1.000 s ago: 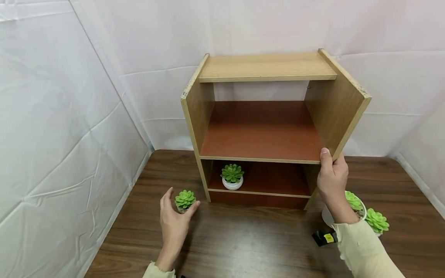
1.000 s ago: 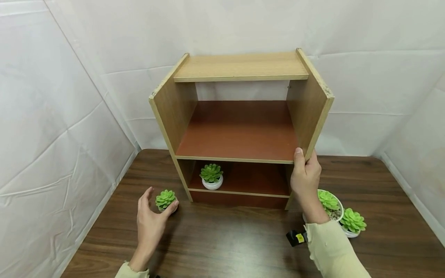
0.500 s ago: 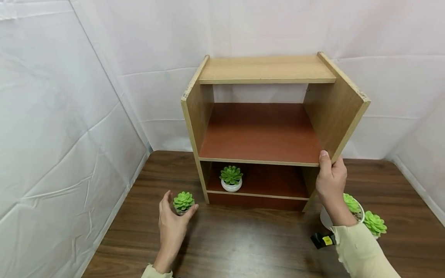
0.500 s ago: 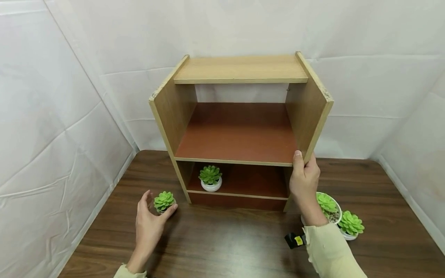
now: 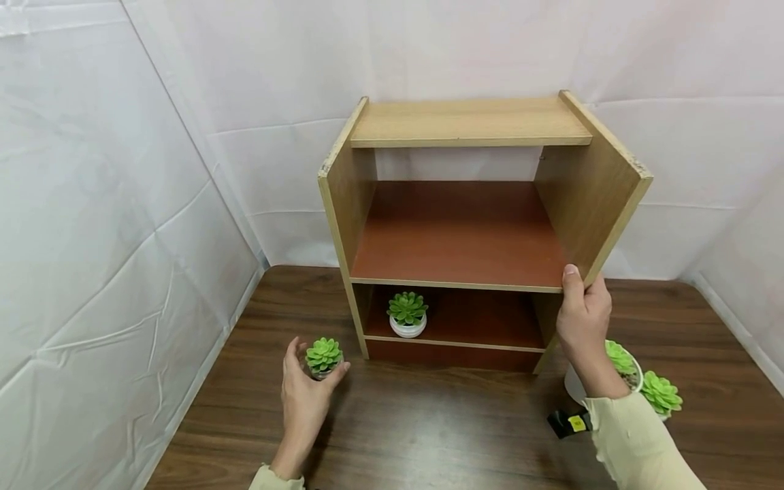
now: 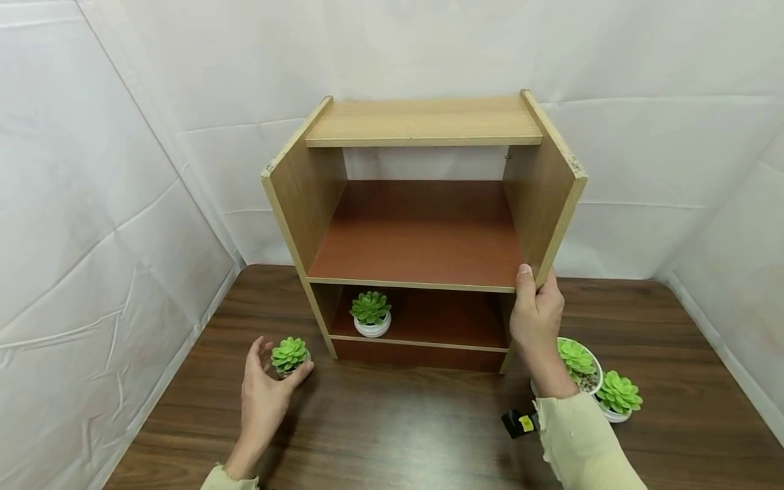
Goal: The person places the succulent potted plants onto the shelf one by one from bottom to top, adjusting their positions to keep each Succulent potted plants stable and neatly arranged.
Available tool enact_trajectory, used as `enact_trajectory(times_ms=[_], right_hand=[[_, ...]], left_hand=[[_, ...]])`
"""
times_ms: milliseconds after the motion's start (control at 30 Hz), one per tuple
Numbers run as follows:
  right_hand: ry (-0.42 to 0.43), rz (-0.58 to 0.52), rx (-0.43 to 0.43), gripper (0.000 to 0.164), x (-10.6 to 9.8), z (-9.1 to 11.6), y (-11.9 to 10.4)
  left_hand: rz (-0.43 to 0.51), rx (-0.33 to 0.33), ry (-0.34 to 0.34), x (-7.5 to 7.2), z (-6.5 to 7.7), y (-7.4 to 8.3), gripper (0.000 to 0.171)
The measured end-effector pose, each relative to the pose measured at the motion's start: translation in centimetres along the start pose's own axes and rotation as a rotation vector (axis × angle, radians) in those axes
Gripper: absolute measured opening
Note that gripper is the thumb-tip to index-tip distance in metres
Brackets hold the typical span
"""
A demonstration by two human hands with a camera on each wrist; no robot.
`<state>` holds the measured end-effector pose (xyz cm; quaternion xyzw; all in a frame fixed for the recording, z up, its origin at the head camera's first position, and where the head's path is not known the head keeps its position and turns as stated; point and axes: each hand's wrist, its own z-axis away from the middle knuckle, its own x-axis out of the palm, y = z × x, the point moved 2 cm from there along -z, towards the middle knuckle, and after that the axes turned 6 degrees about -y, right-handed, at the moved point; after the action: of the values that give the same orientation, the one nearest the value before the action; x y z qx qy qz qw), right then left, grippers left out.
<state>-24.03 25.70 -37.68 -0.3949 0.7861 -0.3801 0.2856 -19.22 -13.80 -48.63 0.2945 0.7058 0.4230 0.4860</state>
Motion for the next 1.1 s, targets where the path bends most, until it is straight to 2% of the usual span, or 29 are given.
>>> enact_trajectory(times_ms=[300, 600, 1100], right_hand=[[-0.015, -0.002, -0.001, 0.032, 0.1, 0.1, 0.1], [0.007, -0.015, -0.011, 0.026, 0.0, -0.1, 0.0], [0.005, 0.006, -0.006, 0.029, -0.1, 0.0, 0.1]], left_hand=[[0.016, -0.017, -0.015, 0.1, -0.3, -0.4, 0.101], [0.020, -0.041, -0.055, 0.2, -0.7, -0.5, 0.102], [-0.008, -0.125, -0.148, 0.2, -1.1, -1.1, 0.097]])
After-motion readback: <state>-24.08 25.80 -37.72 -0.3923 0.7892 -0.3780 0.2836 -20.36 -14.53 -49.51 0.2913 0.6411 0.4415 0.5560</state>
